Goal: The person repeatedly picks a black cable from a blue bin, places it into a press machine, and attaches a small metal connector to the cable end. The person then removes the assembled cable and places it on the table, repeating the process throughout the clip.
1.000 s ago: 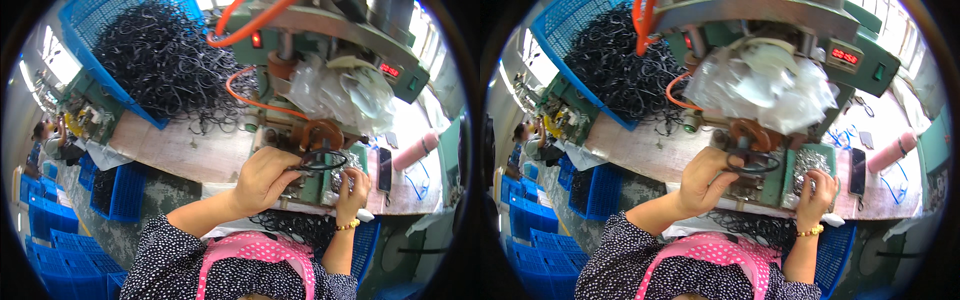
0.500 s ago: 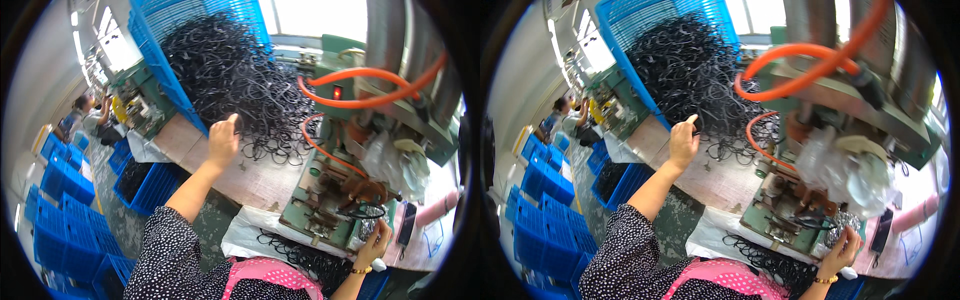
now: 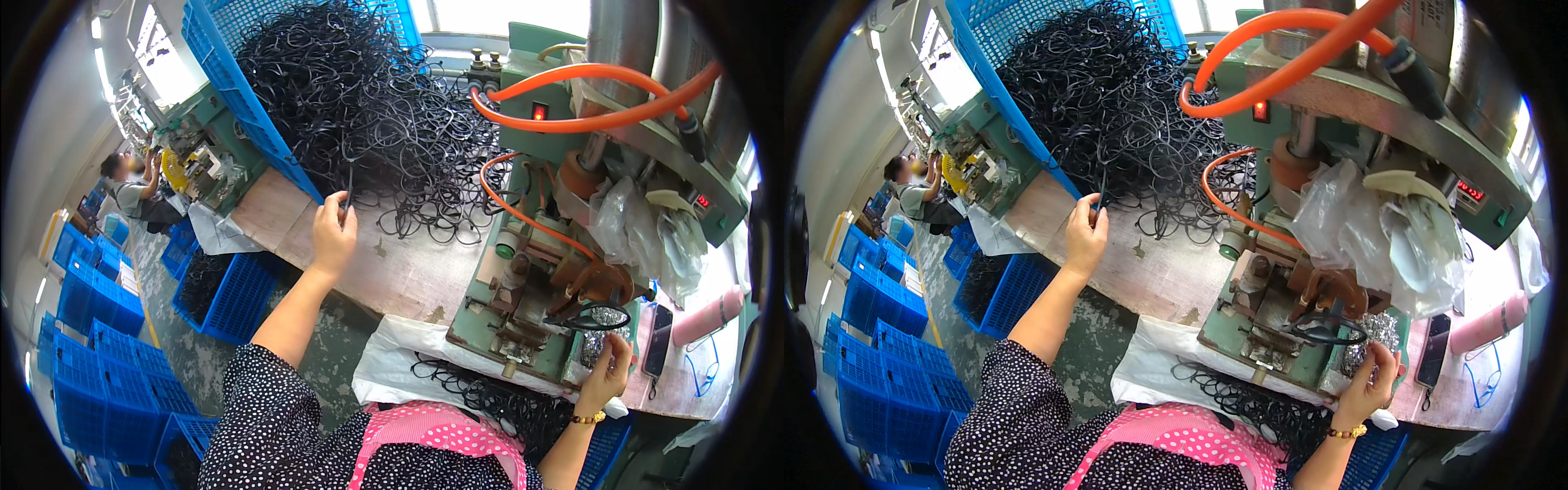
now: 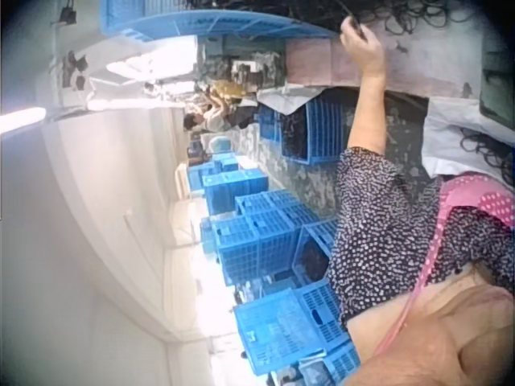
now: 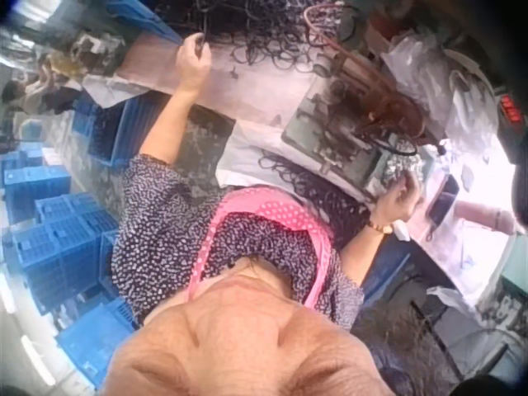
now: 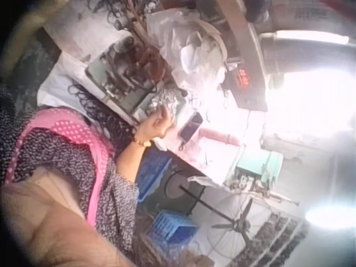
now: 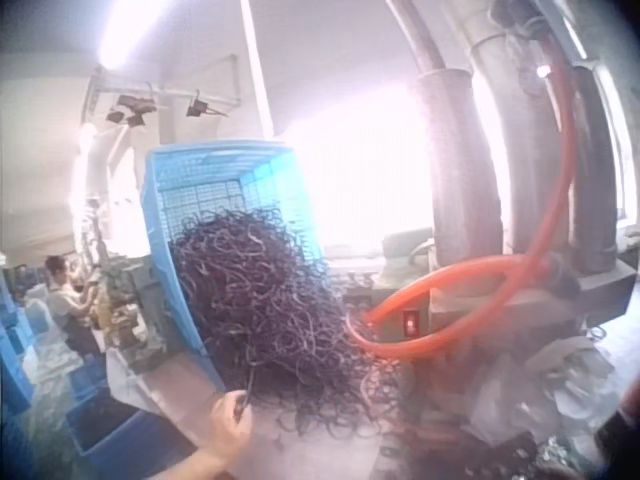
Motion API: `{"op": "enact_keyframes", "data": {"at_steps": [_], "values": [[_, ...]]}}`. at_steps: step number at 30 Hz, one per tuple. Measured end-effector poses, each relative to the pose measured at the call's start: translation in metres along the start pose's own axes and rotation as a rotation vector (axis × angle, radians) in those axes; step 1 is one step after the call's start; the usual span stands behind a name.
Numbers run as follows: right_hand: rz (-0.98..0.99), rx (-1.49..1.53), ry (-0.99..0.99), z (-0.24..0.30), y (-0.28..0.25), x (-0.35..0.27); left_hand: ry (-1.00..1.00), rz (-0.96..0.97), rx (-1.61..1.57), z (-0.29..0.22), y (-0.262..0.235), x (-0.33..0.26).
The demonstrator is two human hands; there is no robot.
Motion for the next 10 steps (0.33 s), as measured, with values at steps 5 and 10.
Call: {"op": "enact_keyframes", "data": {"at_steps": [5,10], "values": [[-0.011,-0.022,-0.005,-0.001,-0.001,-0.002,0.031,0.043,0.046,-0.009,0.010,-0.024],[0.012,-0.003,0.000,-0.004,-0.001,-0.002,0.158,0.087,0.117,-0.014,0.018,-0.044]]}}
Point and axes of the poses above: each hand's wrist, its own x-axis towards the middle knuckle, its own y-axis out of the palm, z = x × y, the point moved 8 cm from there along x, towards the middle knuckle, and after that the axes turned 4 degrees about -x, right-handed, at the moved point
